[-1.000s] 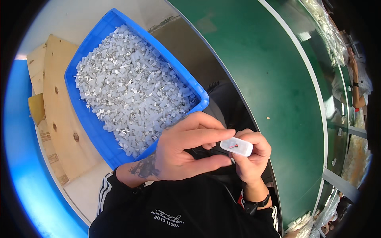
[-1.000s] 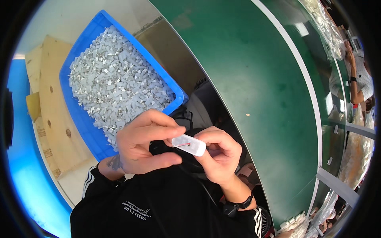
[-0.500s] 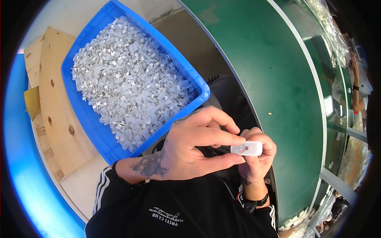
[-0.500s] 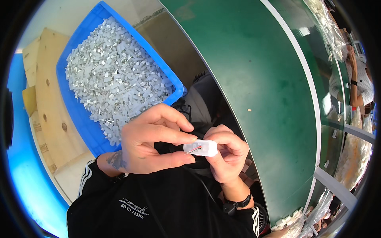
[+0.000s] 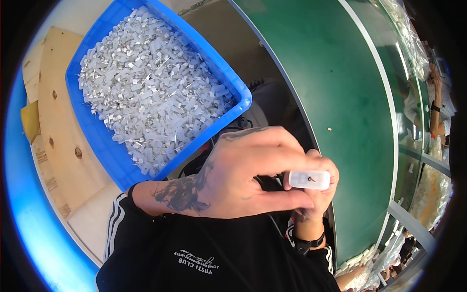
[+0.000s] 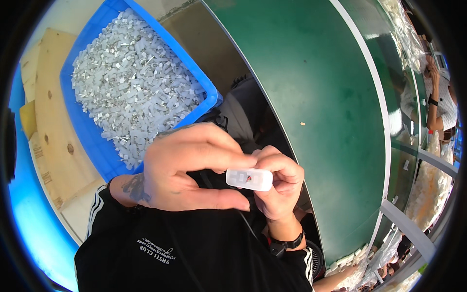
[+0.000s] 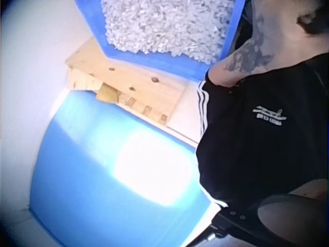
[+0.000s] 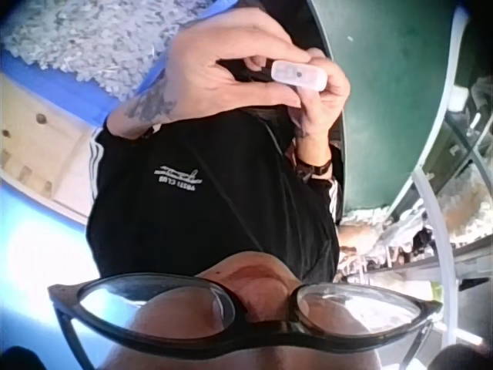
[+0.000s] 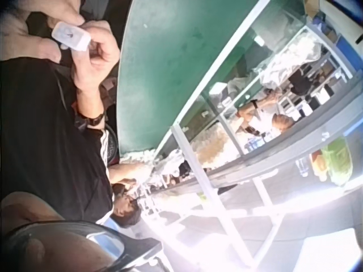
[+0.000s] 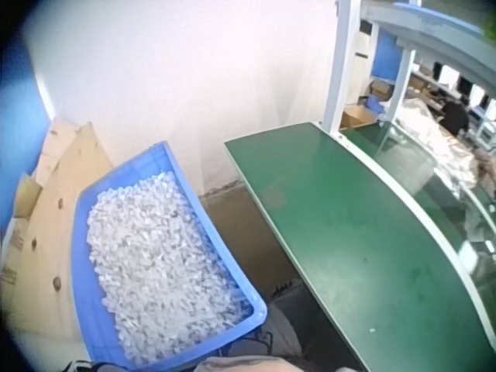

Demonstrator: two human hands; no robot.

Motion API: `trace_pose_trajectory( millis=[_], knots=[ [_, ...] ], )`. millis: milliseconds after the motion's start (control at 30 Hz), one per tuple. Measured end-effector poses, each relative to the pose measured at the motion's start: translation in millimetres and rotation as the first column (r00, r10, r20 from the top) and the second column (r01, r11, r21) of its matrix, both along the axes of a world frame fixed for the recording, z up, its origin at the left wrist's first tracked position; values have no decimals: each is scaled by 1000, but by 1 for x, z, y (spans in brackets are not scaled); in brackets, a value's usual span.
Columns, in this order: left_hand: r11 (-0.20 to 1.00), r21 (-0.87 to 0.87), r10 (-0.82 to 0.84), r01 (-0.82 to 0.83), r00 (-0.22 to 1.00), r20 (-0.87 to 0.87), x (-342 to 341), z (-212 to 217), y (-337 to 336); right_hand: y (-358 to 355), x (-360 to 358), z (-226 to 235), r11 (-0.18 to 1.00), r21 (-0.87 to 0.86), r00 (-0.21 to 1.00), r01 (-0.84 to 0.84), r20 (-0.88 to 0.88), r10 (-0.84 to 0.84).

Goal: Assembling small white plastic components by inserting metal pins into them.

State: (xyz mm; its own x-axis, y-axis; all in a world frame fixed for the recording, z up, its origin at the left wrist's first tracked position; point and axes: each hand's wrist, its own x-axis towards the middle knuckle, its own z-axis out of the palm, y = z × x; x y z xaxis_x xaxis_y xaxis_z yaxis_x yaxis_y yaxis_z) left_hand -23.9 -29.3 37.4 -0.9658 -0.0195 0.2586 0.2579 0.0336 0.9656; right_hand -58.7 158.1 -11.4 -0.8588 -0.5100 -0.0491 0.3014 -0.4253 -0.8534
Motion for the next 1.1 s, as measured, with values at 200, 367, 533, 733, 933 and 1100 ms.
trace_pose_trajectory(
  millis=[200, 367, 533, 733, 933, 1100],
  knots=[
    [995, -75, 58, -67, 992, -116, -1, -3, 12, -1, 1, 2, 996, -86, 1000, 12, -13, -13],
    [988, -116, 85, -105, 982, -167, -3, -3, 18, -2, 4, 7, 995, -74, 998, 61, 10, -61],
    [988, -84, 114, -129, 979, -166, -6, -4, 20, 0, 3, 8, 996, -82, 998, 44, 49, -40],
    [990, -80, 101, -117, 979, -178, -4, -12, 23, -2, 3, 9, 991, -137, 993, -4, 115, 20],
    [991, -44, 122, -126, 989, -82, 0, -11, 16, -9, 4, 10, 972, -207, 968, -109, 200, 151],
    [1000, 1, 29, -29, 1000, -9, 5, -12, 8, 3, 8, 22, 972, 203, 973, 118, 174, -155]
  ],
)
